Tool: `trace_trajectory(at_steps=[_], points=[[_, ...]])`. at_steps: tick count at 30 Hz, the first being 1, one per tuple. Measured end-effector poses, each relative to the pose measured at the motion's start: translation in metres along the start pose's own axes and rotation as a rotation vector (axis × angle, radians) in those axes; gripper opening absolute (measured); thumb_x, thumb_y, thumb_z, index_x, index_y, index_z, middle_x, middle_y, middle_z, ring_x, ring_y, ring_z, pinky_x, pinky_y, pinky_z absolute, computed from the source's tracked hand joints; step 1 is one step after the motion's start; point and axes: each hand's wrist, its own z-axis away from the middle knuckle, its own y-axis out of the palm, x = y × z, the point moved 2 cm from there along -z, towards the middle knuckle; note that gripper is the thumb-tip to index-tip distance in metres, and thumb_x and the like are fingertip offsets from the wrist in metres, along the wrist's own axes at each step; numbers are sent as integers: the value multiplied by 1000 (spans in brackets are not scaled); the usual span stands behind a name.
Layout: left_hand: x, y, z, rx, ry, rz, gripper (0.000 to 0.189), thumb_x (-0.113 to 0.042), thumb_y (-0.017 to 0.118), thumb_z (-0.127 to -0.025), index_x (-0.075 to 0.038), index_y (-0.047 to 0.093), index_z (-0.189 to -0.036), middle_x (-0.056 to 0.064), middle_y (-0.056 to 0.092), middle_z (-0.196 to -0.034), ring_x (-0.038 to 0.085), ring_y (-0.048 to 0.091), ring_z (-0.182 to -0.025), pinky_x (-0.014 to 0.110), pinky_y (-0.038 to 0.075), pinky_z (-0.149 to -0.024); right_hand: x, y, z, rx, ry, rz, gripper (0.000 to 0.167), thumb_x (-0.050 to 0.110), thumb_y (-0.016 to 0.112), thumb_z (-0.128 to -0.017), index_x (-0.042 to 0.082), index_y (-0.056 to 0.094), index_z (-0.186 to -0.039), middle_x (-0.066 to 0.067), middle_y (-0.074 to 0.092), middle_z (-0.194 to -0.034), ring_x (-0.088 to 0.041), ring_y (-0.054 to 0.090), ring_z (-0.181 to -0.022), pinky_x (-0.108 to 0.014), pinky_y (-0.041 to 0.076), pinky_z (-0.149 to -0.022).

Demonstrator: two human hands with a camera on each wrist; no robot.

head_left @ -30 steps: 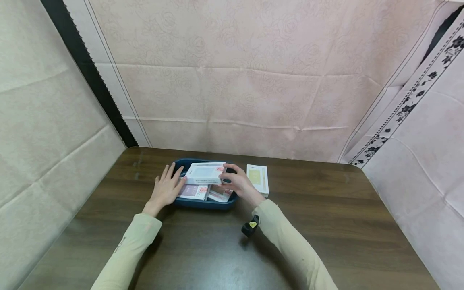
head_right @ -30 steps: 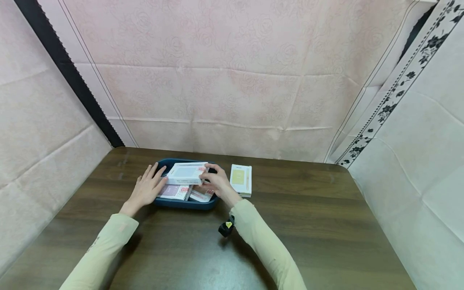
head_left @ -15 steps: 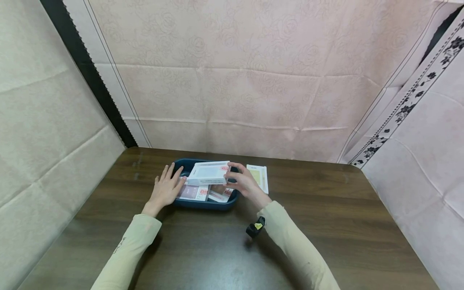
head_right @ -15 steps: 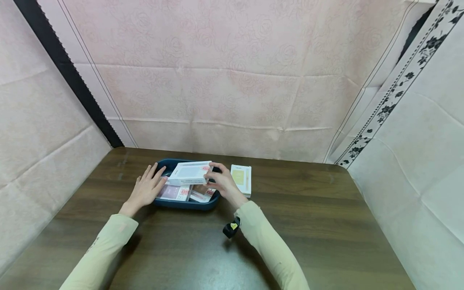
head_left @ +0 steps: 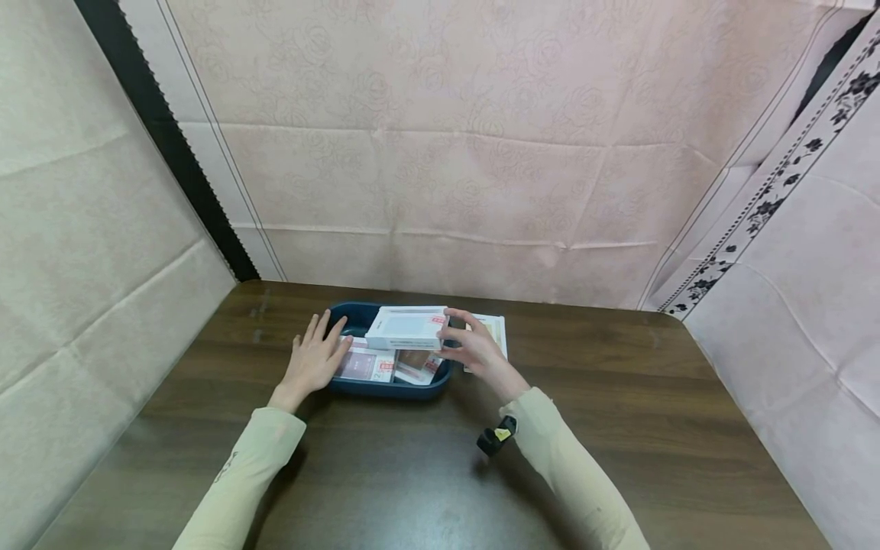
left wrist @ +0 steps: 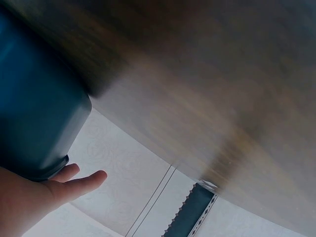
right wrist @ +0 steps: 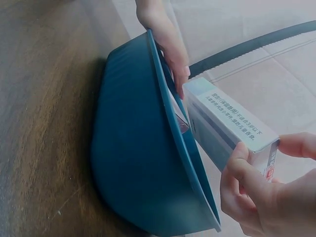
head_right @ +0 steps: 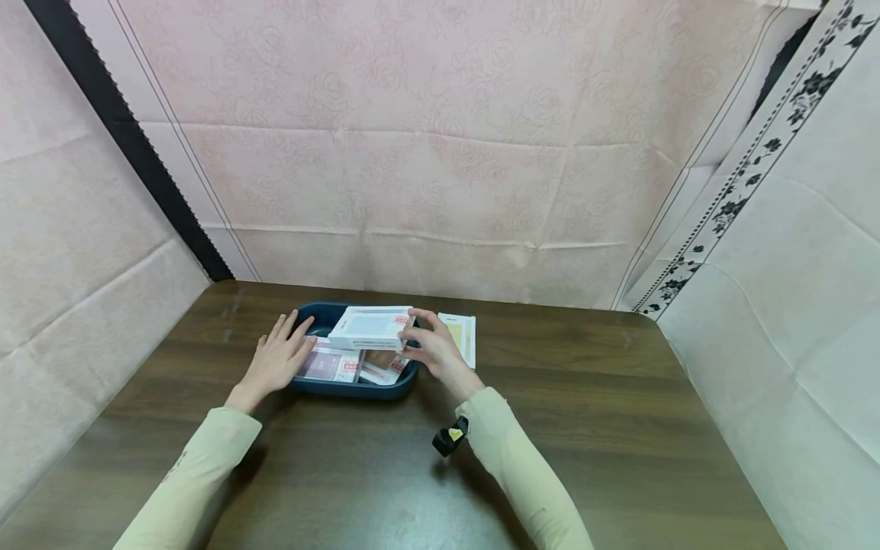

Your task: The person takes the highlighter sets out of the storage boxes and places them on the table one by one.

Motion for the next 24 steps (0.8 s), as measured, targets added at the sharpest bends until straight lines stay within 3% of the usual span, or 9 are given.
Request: trace_trajectory(at_steps=[11,19,24], points=[[0,0,0,-5,5,-24,59,-49,26,-94,-13,27,-140,20,13,-148,42,10,-135,69,16,-98,3,-11,10,0,11,-32,50,3,55,-85,18,40,-130,-14,30,-136,-33,46,-111,-45,42,-94],[0,0,-1,-2,8,-20,59,-48,27,-94,-12,28,-140,20,12,-149,42,9,-135,69,15,-97,4,-20,18,14,3,-24,51,4,54,-86,19,37,-132,-15,39,-130,-27,50,-102,-30,52,-76],[-1,-1,-1,-5,10,-26,59,-49,27,-94,-13,28,-140,20,13,-148,42,10,-135,69,16,-98,4,-27,22,-9,-1,-27,53,4,54,-86,20,35,-133,-15,37,-132,-30,48,-107,-39,47,-90]])
